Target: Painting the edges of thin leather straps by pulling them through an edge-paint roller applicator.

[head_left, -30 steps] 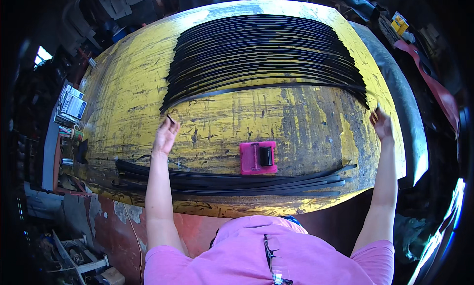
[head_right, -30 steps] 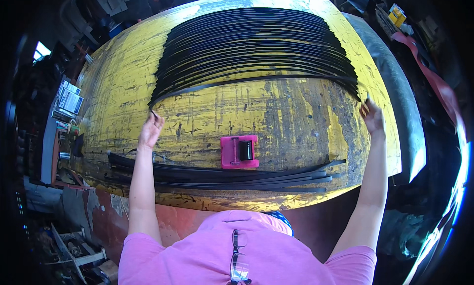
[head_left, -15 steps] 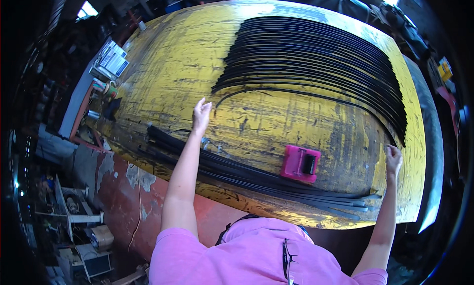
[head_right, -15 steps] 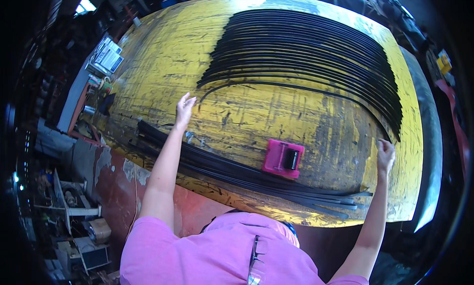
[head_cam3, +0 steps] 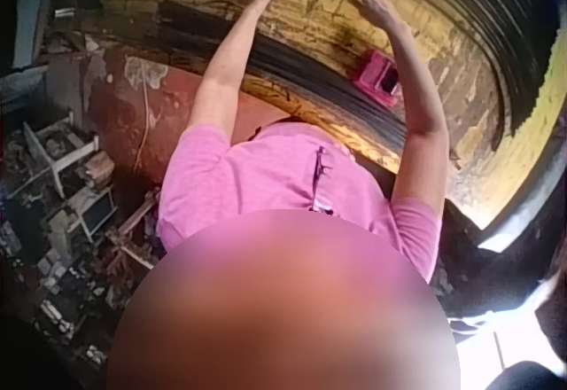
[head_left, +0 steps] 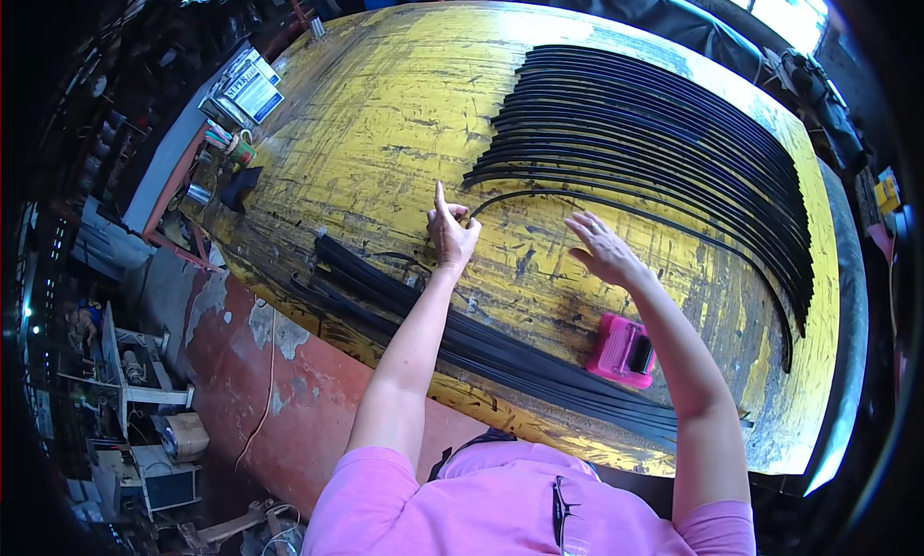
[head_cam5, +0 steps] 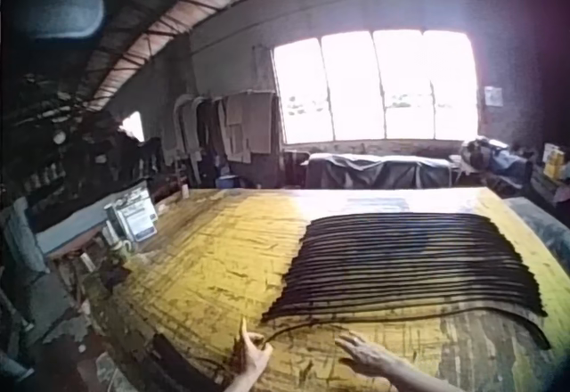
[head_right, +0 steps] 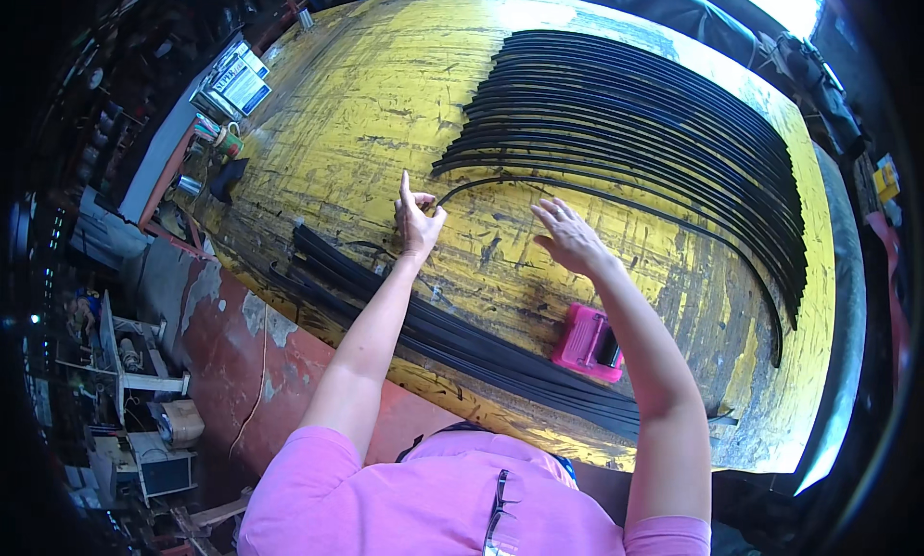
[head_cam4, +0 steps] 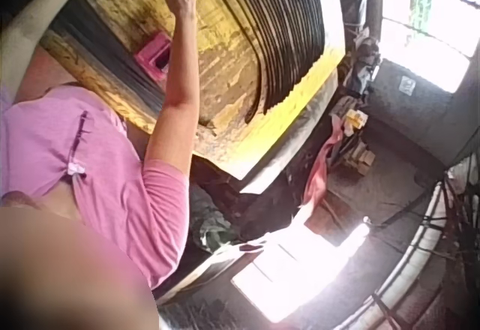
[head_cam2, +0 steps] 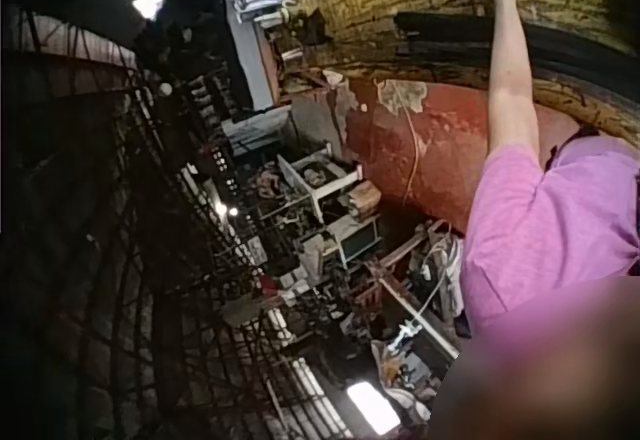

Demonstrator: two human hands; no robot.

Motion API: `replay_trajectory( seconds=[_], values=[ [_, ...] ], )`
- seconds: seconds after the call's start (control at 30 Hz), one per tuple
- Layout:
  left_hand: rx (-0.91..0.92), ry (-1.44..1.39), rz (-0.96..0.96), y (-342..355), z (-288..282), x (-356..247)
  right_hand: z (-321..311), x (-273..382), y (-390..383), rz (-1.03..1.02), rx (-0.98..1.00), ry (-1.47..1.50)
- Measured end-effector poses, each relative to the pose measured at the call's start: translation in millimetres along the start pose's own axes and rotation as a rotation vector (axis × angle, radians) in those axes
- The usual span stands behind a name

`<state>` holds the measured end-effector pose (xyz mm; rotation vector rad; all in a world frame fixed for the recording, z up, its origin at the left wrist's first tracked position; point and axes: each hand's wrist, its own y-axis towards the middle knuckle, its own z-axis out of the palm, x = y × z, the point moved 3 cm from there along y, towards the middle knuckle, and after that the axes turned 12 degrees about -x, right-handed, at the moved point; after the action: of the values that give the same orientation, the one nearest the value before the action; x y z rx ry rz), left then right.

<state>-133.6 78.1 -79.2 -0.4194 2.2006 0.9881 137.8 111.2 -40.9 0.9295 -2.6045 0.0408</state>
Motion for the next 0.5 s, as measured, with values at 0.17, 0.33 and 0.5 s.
replay_trajectory(
  seconds=[0.17, 0.33, 0.5],
  values=[
    [-0.057, -0.066, 0.079, 15.5, 7.6, 4.4, 26.2, 2.0, 28.2, 0.014, -0.057, -0.05],
    [-0.084, -0.091, 0.094, 36.3, 22.9, 13.4, 29.4, 0.2, 36.7, 0.015, -0.182, -0.062],
    [-0.112, -0.19, 0.064, 36.3, 30.8, 21.4, 26.8, -2.6, 36.8, 0.04, -0.147, -0.112]
  ],
)
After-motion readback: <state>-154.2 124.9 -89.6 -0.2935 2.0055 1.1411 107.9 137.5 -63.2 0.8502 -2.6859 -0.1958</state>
